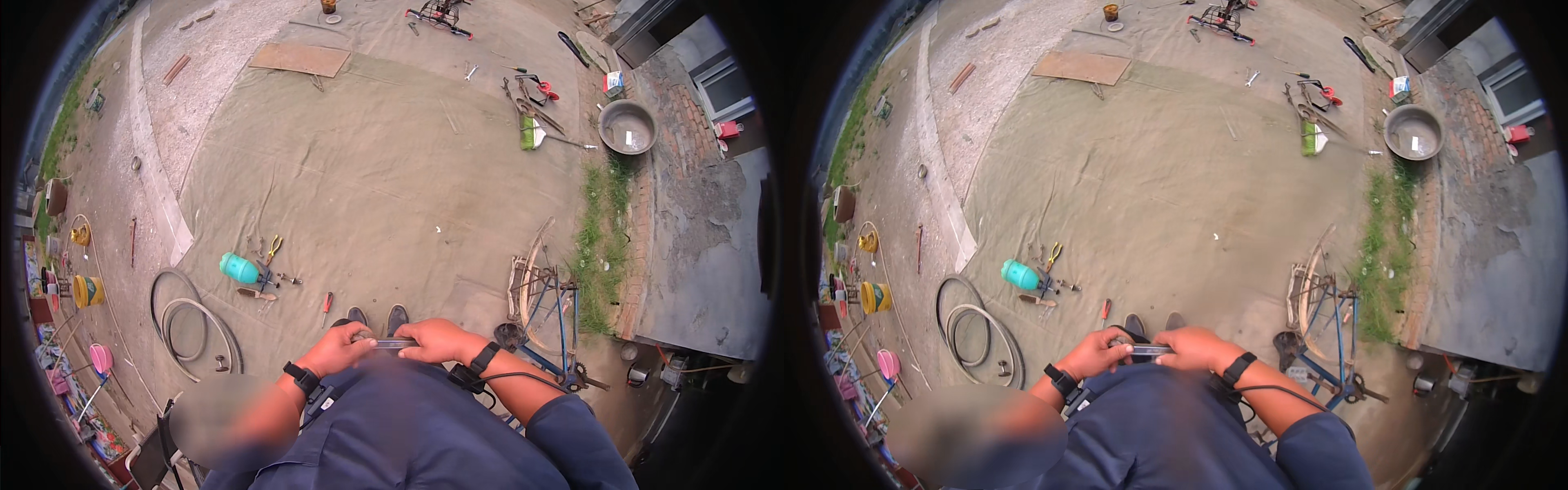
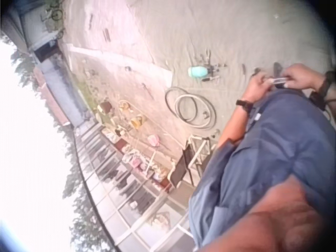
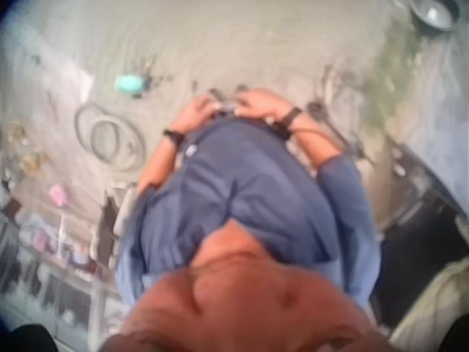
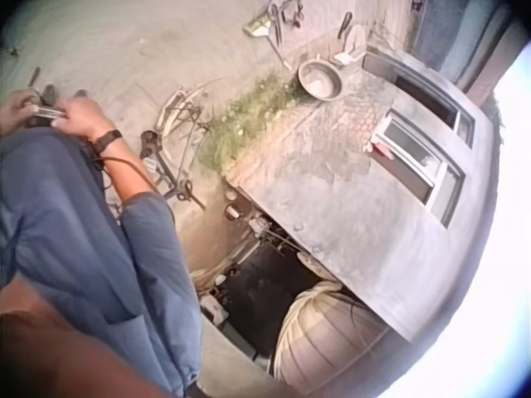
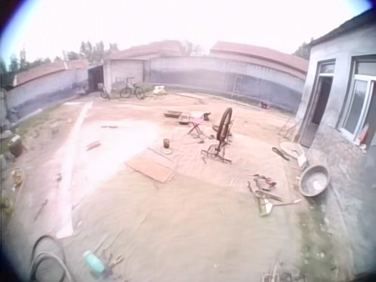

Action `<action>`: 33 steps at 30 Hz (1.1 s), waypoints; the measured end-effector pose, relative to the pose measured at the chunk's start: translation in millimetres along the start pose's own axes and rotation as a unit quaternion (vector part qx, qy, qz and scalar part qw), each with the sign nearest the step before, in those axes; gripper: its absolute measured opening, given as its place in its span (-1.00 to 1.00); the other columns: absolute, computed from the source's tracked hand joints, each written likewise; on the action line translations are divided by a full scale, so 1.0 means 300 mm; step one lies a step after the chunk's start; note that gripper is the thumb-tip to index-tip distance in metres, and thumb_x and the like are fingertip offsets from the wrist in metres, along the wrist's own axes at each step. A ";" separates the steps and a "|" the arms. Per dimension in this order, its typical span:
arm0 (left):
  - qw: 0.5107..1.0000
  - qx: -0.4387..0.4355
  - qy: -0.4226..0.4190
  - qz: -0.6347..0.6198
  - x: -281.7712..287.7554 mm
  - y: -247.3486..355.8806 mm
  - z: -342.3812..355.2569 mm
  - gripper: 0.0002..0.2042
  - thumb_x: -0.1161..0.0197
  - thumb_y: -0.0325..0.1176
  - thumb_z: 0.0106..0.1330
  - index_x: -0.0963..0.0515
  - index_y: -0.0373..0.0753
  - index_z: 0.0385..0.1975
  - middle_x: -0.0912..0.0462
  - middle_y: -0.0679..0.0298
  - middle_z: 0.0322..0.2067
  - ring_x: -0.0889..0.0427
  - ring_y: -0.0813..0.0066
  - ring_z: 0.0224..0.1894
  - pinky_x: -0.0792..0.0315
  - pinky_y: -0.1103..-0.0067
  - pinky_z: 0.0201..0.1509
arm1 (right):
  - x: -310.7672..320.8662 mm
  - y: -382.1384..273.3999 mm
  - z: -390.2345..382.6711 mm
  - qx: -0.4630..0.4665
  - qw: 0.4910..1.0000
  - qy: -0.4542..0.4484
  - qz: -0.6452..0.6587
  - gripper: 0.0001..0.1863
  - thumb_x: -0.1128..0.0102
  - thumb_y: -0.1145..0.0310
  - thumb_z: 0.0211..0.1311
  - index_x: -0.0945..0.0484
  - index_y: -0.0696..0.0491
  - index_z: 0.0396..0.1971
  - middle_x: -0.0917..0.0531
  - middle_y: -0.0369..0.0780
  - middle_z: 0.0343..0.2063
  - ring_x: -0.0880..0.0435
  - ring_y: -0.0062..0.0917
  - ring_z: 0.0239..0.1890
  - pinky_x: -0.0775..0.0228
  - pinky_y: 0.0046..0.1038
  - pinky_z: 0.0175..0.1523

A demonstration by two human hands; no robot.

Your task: The person walks toward a disassembled bicycle, picks up a wheel, and sits on a stool to attach a reflector to the wheel hub using a wrench. The person then stands, retrieves another wrench, and continues tightening the reflector on the wheel.

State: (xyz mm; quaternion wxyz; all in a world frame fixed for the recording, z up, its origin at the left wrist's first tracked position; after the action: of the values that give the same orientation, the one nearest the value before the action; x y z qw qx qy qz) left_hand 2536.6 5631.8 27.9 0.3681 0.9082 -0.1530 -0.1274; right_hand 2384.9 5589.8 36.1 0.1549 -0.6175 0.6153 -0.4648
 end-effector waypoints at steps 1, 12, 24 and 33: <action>1.000 0.011 0.005 -0.006 0.022 0.021 0.033 -0.79 -0.25 -0.29 0.49 -0.57 -0.28 -0.05 -0.71 0.33 -0.40 -0.54 0.68 -0.52 -0.44 0.68 -0.44 | 0.044 -0.005 0.010 -0.003 1.000 0.014 0.012 -0.55 -0.24 0.03 0.30 -0.59 -0.02 0.07 -0.73 -0.07 -0.29 -0.72 -0.13 -0.22 -0.51 -0.18 -0.13; 0.983 -0.064 0.068 0.159 0.400 0.532 0.494 -0.35 -0.12 -0.06 0.53 -0.14 -0.35 0.44 -0.72 0.14 -0.22 -0.69 0.36 -0.39 -0.56 0.41 -0.17 | 0.494 0.258 0.147 -0.158 0.971 0.138 0.112 -0.68 -0.23 0.10 0.34 -0.61 0.03 -0.10 -0.70 -0.13 -0.43 -0.71 -0.29 -0.43 -0.50 -0.26 -0.28; 0.929 -0.237 0.014 0.284 0.543 1.376 0.822 -0.30 -0.16 -0.06 0.50 -0.08 -0.30 0.47 -0.71 0.11 -0.13 -0.71 0.13 -0.23 -0.55 0.32 -0.12 | 0.777 0.658 0.128 -0.305 0.673 0.351 0.575 -0.82 -0.16 0.27 0.46 -0.47 0.07 -0.19 -0.61 -0.22 -0.51 -0.61 -0.50 -0.59 -0.45 -0.45 -0.48; 0.939 -0.204 0.036 0.274 0.790 1.622 1.271 -0.34 -0.18 -0.17 0.51 -0.10 -0.34 0.47 -0.70 0.11 -0.19 -0.70 0.37 -0.35 -0.55 0.46 -0.18 | 1.274 0.889 0.337 -0.283 0.647 0.368 0.605 -0.81 -0.14 0.29 0.47 -0.47 0.09 -0.13 -0.67 -0.16 -0.42 -0.69 -0.46 -0.52 -0.47 -0.45 -0.45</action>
State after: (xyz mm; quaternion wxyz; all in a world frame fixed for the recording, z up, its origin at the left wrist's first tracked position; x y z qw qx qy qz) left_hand 2534.1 4971.7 78.6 0.5718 0.7404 -0.3529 -0.0173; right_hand 2225.6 5153.9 -73.5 -0.0197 0.0994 0.9602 -0.2604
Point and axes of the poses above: each hand's wrist, its own z-axis towards the middle knuckle, its own x-axis out of the back of the hand, y = z × x, the point moved 10 cm from there along z, towards the middle knuckle
